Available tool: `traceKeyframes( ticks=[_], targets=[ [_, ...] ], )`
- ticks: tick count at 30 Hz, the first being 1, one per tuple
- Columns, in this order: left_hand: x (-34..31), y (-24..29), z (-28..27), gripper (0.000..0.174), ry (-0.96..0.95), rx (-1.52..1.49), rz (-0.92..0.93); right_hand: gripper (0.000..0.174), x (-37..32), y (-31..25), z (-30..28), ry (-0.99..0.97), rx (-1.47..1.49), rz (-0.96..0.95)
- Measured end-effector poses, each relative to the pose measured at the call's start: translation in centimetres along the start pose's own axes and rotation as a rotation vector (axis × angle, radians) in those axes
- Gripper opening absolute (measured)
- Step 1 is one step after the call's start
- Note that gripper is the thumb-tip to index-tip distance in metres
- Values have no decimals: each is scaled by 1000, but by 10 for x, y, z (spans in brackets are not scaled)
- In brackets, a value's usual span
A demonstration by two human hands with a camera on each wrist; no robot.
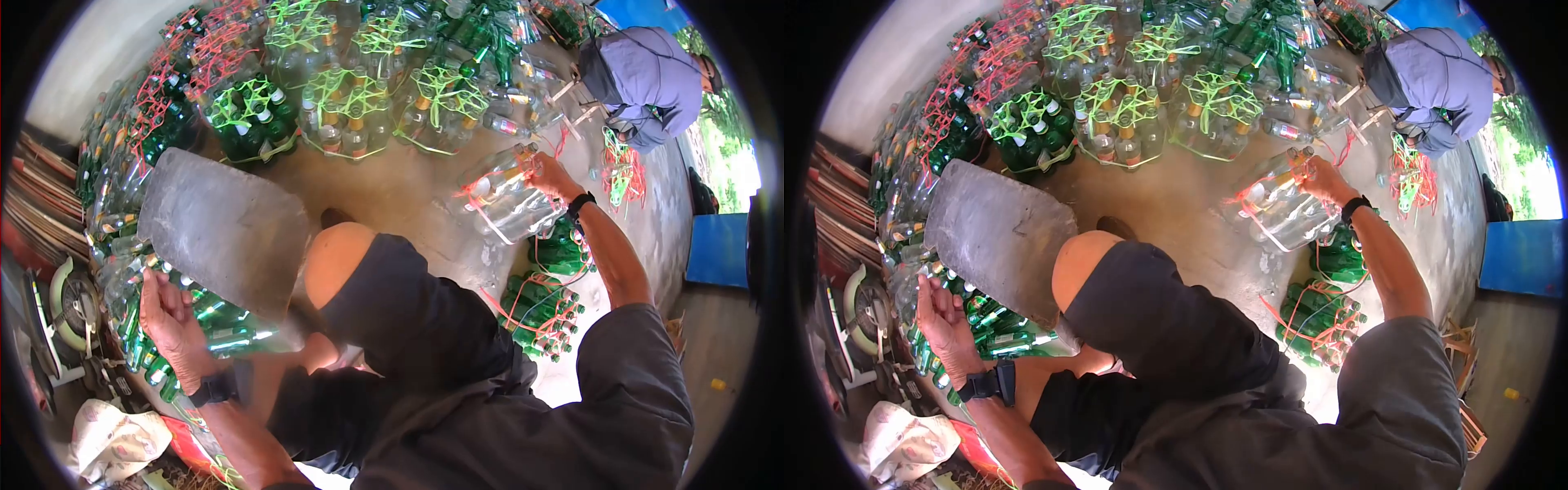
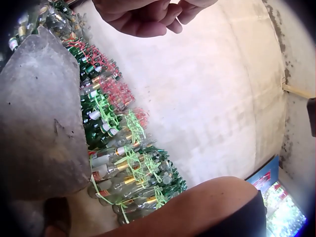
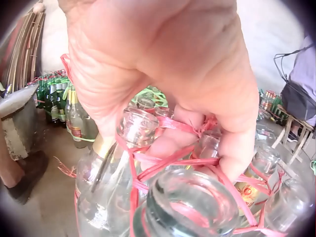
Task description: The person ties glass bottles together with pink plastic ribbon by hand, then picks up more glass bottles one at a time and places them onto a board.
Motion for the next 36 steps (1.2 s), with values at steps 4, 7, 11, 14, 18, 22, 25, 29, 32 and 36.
traceKeyframes(
  ticks=[4,7,11,14,18,22,25,29,32,36],
  targets=[
    [4,-4,-4,28,-23,31,-3,44,4,10,-16,-22,112,247],
    [4,-4,-9,30,29,64,-11,49,19,22,-20,43,112,212],
    [9,-9,-19,31,5,37,-38,49,45,52,-18,157,63,133],
    [8,-10,-18,31,3,74,-30,44,54,47,-16,196,89,108],
    [5,-9,-14,31,25,92,-23,55,76,69,-5,275,13,188],
    [7,-13,-10,32,14,84,-30,65,76,72,-6,218,42,235],
    [7,-15,-6,33,7,91,-45,72,74,76,7,166,82,347],
    [10,-20,3,32,-26,90,-77,79,69,70,9,251,106,340],
    [8,-22,10,33,-25,98,-60,78,63,62,13,266,77,409],
    [11,-24,4,32,-47,75,-60,81,60,53,27,256,43,415]
  ],
)
Point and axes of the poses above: each hand's wrist, its own x-axis towards the middle knuckle, its own z-axis out of the palm, y = z × x, the point moved 7 cm from there along x, towards the middle knuckle, and after that the axes turned 10 degrees about -y, right-handed, at the moved point
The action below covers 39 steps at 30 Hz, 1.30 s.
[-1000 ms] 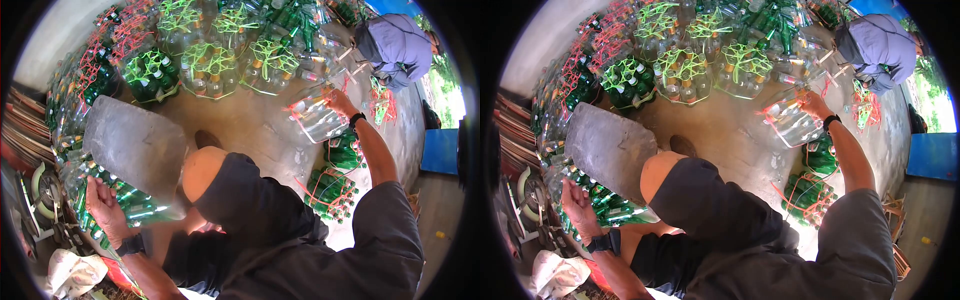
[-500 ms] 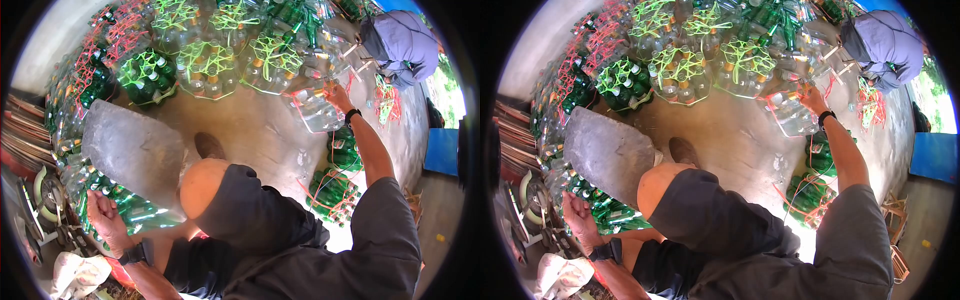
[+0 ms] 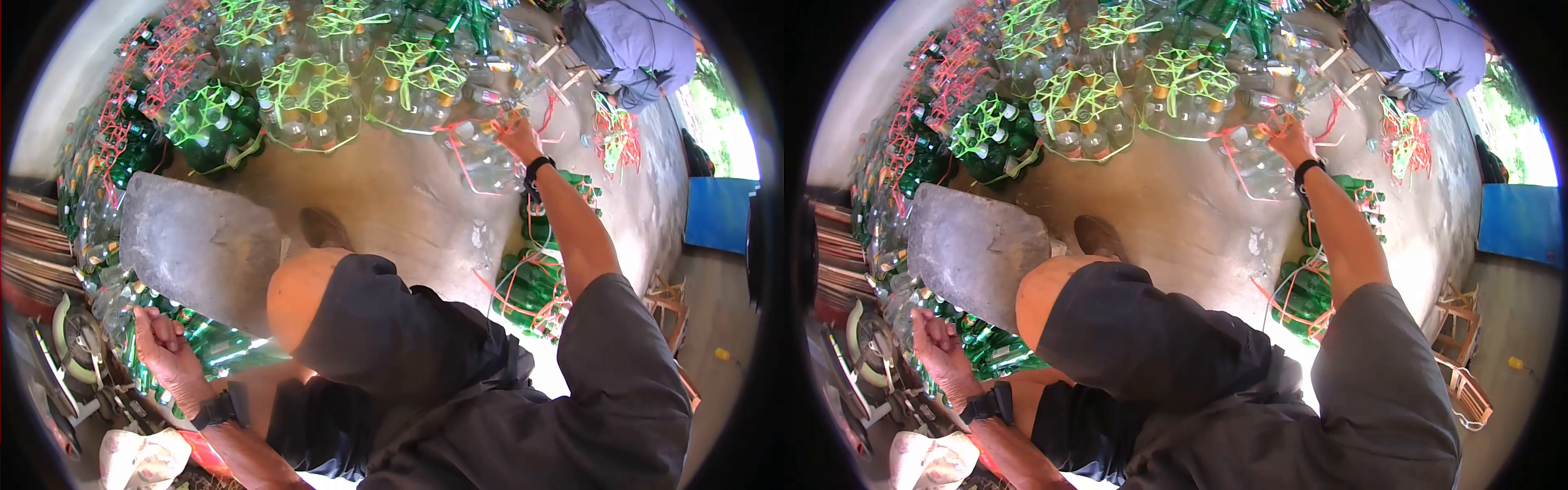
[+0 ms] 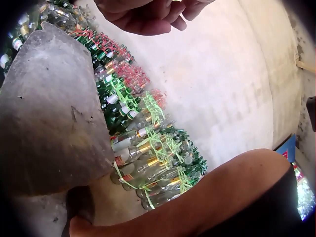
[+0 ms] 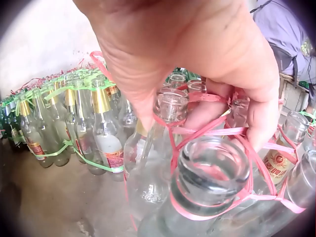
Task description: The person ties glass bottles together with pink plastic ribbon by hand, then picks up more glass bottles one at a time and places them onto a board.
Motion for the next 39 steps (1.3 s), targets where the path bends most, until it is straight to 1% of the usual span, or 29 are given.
traceKeyframes(
  ticks=[2,3,4,6,7,9,11,13,15,16,18,19,21,22,24,25,27,28,30,31,32,34,35,37,38,39],
  targets=[
    [0,3,3,31,0,-13,12,86,4,0,1,63,27,-16],
    [-1,3,5,31,5,-27,9,92,9,4,5,66,19,-27],
    [0,2,6,31,-5,-28,-1,92,4,1,2,68,15,-14],
    [3,2,8,31,-36,-32,3,103,-3,-10,0,35,30,-72],
    [3,3,12,31,-42,-41,-2,103,6,-1,4,37,27,-59],
    [5,2,14,31,-57,-23,-4,112,15,-5,10,16,160,-245],
    [4,4,15,32,-34,-6,1,113,13,1,9,-2,155,-220],
    [6,2,14,32,-62,-17,1,114,8,-3,-1,-23,152,-207],
    [4,4,14,32,-81,-24,0,114,0,-4,-3,-135,203,-206],
    [3,4,16,32,-67,-16,-6,114,6,6,-2,-137,203,-211],
    [2,5,15,32,-50,-9,-8,108,11,11,-2,-182,212,-289],
    [2,4,14,32,-48,-12,-7,108,9,12,-5,-182,212,-294],
    [3,3,10,32,-46,-18,-3,97,-18,-1,-21,-221,256,-373],
    [4,3,8,33,-48,-23,-5,97,-22,0,-24,-217,256,-378],
    [3,2,7,33,-50,-28,-2,84,-31,4,-35,-123,175,-340],
    [2,2,10,33,-56,1,-3,84,-32,11,-36,-119,177,-345],
    [2,2,11,33,-47,36,-7,65,-39,14,-44,-27,57,-431],
    [2,1,11,33,-46,32,1,65,-43,17,-45,-21,58,-437],
    [2,1,10,32,-38,67,0,55,-55,22,-47,34,23,-437],
    [-1,3,12,30,-25,71,-1,50,-60,24,-45,69,13,-471],
    [-2,4,11,30,-20,69,10,50,-65,28,-41,74,18,-481],
    [-2,4,9,30,-32,66,31,44,-90,20,-37,157,-10,-551],
    [-4,5,9,29,-23,68,30,44,-102,15,-34,163,-4,-563],
    [-5,5,6,28,-17,64,38,37,-125,2,-23,38,62,-502],
    [-5,5,4,28,-16,65,33,37,-138,-5,-19,41,69,-511],
    [-7,6,5,26,-22,57,42,34,-147,-10,-8,-43,62,-500]
  ],
)
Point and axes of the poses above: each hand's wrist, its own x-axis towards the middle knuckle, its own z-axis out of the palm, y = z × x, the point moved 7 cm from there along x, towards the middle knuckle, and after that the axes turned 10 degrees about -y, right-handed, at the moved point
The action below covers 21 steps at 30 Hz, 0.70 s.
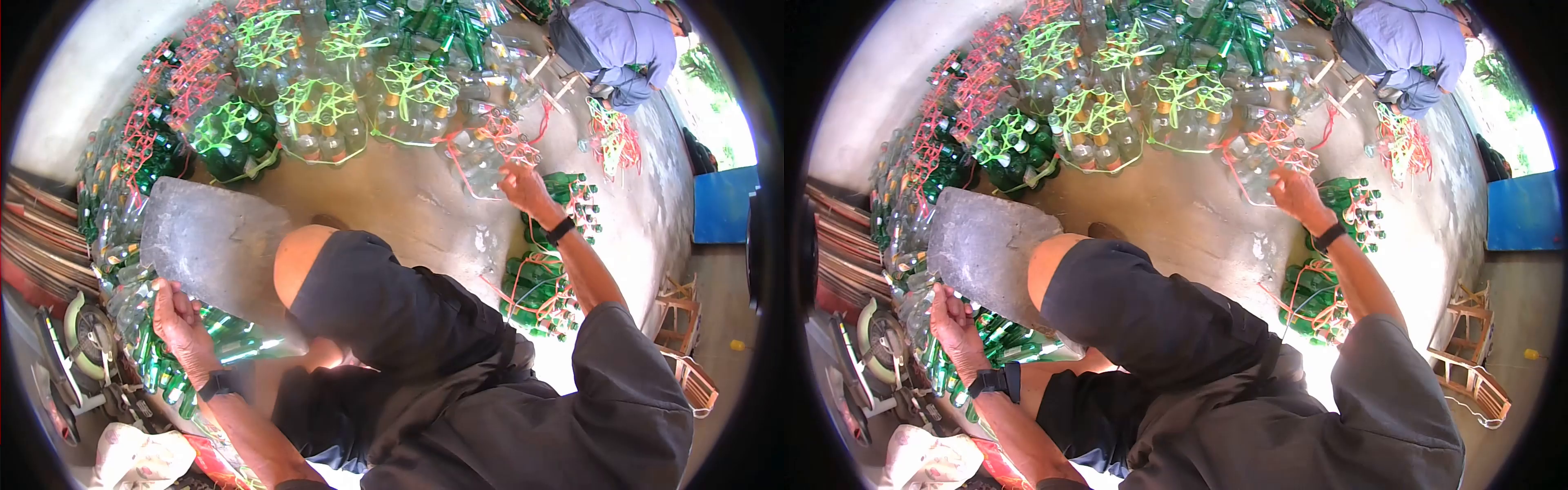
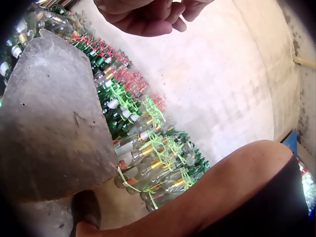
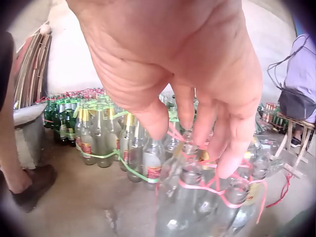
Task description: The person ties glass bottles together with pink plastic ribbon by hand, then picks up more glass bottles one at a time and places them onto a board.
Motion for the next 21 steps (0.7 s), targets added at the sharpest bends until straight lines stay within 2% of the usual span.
traceKeyframes(
  ticks=[1,2,6,9,10,11,13,16,18,19,21],
  targets=[
    [-3,2,0,26,10,14,-26,30,-4,-9,11,-81,11,10],
    [-5,4,0,27,23,17,-19,30,-10,-20,17,-76,15,-1],
    [-6,3,-9,27,83,-25,-8,25,-29,-89,40,-163,119,-193],
    [-10,8,-14,28,96,-60,51,23,-41,-137,40,-186,187,-292],
    [-12,10,-21,18,85,-80,57,23,-42,-152,38,-200,215,-316],
    [-13,11,-26,18,80,-74,49,23,-43,-168,32,-196,217,-339],
    [-26,30,-22,21,-7,-150,80,24,-45,-197,19,-230,216,-306],
    [-48,62,-24,24,-63,-212,185,23,-45,-230,6,-220,292,-332],
    [-63,76,-30,24,-6,-253,199,23,-44,-248,2,-214,339,-322],
    [-71,80,-35,25,41,-289,200,24,-45,-259,-3,-156,378,-394],
    [-86,90,-41,25,-9,-292,221,26,-47,-281,-11,-89,414,-470]
  ],
)
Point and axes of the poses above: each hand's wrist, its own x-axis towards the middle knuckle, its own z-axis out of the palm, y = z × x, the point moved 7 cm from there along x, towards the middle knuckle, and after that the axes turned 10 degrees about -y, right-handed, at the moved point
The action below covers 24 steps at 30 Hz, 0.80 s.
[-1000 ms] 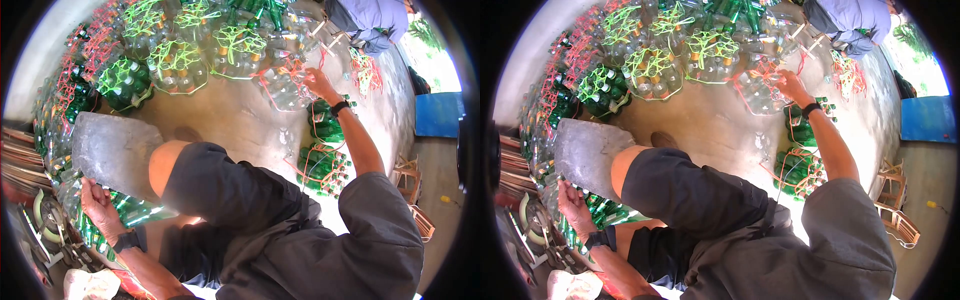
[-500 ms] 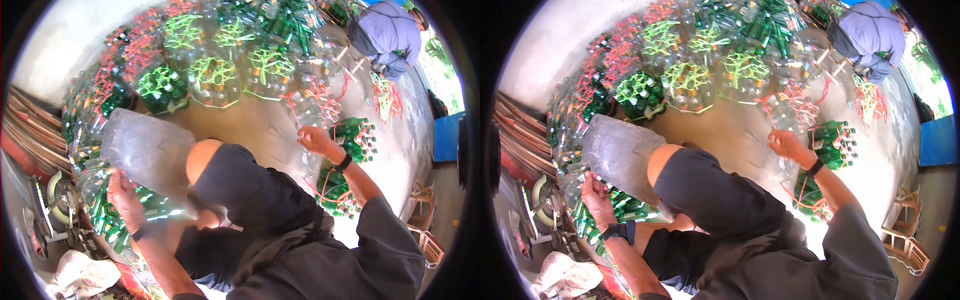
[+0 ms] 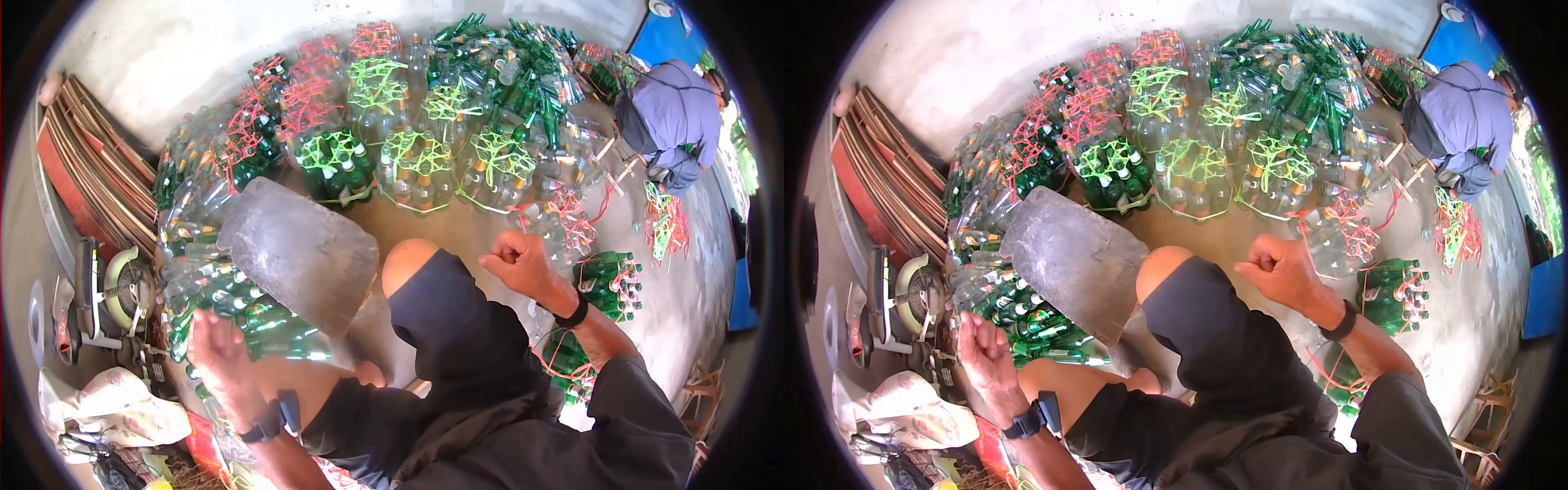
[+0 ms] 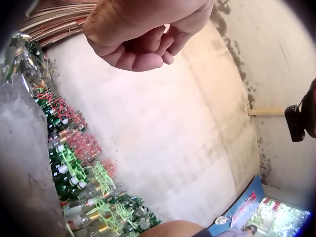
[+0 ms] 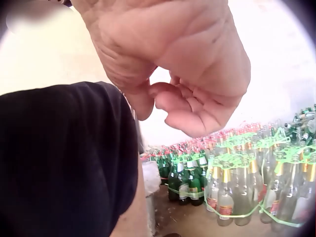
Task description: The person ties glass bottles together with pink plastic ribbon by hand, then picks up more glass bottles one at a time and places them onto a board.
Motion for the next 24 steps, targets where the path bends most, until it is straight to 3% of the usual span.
traceKeyframes(
  ticks=[2,5,12,15,18,24],
  targets=[
    [-14,7,-5,27,39,20,5,27,6,-36,2,34,79,-220],
    [-35,12,-5,27,75,66,38,27,11,-78,13,46,105,-380],
    [-65,-17,-36,26,123,226,22,25,20,-136,52,-166,113,-586],
    [-74,-26,-33,23,202,249,31,30,23,-144,61,-142,74,-707],
    [-75,-25,-22,33,174,203,27,29,25,-142,65,-130,75,-712],
    [-69,-35,-38,28,112,226,69,30,23,-142,72,-133,5,-727]
  ],
)
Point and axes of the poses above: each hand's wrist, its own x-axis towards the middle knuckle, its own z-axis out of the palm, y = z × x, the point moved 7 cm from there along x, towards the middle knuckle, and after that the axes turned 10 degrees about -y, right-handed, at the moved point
